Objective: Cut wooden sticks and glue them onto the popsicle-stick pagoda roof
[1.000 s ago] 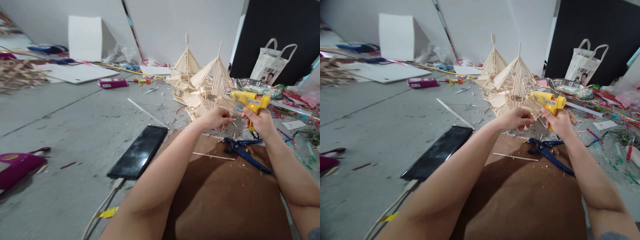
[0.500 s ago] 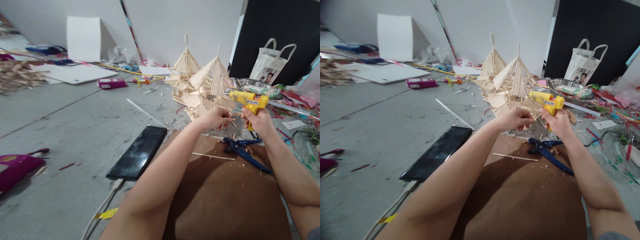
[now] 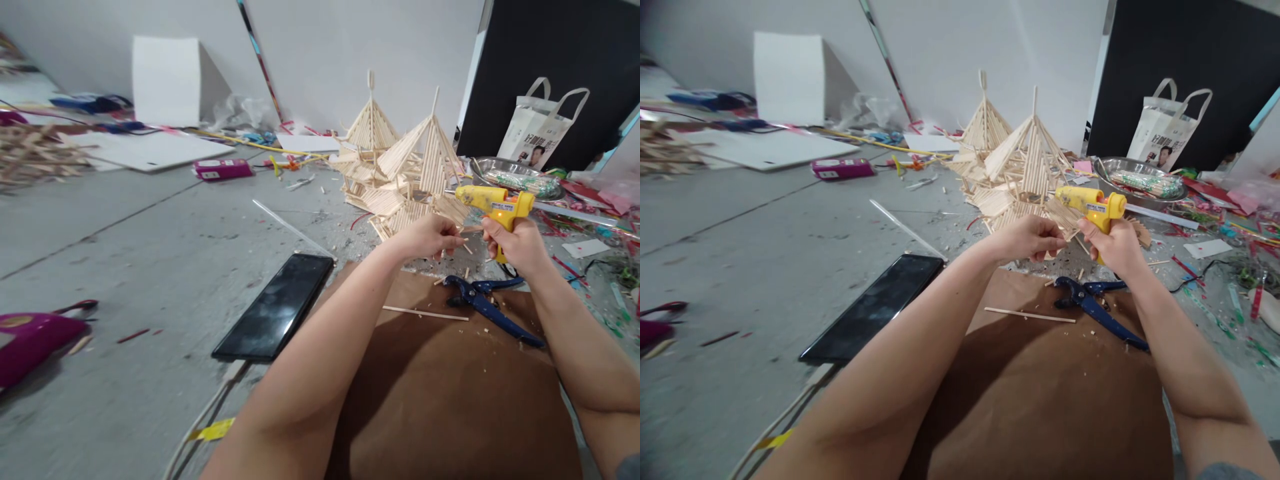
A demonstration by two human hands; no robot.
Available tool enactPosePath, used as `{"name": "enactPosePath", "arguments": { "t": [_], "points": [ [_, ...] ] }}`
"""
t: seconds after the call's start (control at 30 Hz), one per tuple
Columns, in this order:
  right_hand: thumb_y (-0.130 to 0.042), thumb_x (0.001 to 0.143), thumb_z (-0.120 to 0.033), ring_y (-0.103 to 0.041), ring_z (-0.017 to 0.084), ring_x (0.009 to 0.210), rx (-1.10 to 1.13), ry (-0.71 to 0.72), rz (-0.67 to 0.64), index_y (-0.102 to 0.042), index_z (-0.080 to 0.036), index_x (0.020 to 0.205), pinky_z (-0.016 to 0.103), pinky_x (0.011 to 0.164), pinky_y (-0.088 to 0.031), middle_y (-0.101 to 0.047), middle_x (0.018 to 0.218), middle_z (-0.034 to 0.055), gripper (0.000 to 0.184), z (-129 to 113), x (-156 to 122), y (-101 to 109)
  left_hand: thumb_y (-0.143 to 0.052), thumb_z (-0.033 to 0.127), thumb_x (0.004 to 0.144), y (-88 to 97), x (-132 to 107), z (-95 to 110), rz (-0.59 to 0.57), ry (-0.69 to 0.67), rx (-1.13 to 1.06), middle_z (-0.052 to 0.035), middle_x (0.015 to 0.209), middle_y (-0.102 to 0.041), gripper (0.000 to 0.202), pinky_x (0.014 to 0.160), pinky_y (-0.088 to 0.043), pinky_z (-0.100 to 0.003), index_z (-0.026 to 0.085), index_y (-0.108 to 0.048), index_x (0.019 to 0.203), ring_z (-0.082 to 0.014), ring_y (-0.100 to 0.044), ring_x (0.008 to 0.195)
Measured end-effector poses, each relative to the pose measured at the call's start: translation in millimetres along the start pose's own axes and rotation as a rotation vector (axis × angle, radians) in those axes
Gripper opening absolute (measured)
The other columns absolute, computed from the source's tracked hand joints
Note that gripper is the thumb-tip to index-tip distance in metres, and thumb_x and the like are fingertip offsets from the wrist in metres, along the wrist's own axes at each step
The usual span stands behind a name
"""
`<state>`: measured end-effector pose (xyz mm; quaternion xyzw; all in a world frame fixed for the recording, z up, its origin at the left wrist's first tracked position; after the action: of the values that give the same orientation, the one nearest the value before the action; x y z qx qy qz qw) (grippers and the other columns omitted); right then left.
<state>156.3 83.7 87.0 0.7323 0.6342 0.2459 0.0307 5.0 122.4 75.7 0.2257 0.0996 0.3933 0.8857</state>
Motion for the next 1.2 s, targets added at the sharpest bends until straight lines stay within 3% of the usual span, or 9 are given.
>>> {"name": "enactPosePath", "arguments": {
  "t": [0.73, 1.2],
  "points": [
    [-0.065, 0.062, -0.056, -0.046, 0.008, 0.034, -0.012, 0.044, 0.059, -0.053, -0.017, 0.065, 0.021, 0.035, -0.038, -0.053, 0.052, -0.0031, 0.04, 0, 1, -3, -0.055, 0.022, 0.076, 0.2, 1, 0, 0.003, 0.008, 0.019, 0.003, 0.054, -0.054, 0.013, 0.044, -0.035, -0.02, 0.014, -0.053, 0.066, -0.0043, -0.045, 0.039],
    [-0.059, 0.07, -0.053, -0.046, 0.01, 0.036, -0.175, 0.044, -0.019, -0.051, -0.018, 0.058, 0.023, 0.042, -0.038, -0.049, 0.04, -0.0037, 0.037, -3, -3, 2, -0.067, 0.02, 0.069, 11.6, -1, -4, 0.151, 0.021, -0.258, -0.0016, 0.047, -0.055, 0.02, 0.037, -0.033, -0.02, 0.014, -0.056, 0.053, -0.0063, -0.045, 0.033]
  ]
}}
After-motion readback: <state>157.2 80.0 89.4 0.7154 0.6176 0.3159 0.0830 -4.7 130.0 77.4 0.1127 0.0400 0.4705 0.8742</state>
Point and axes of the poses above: each hand's wrist, its own x-axis towards the middle knuckle, its own y-axis out of the back of the hand, z = x × y, the point moved 4 cm from there along x, towards the middle knuckle
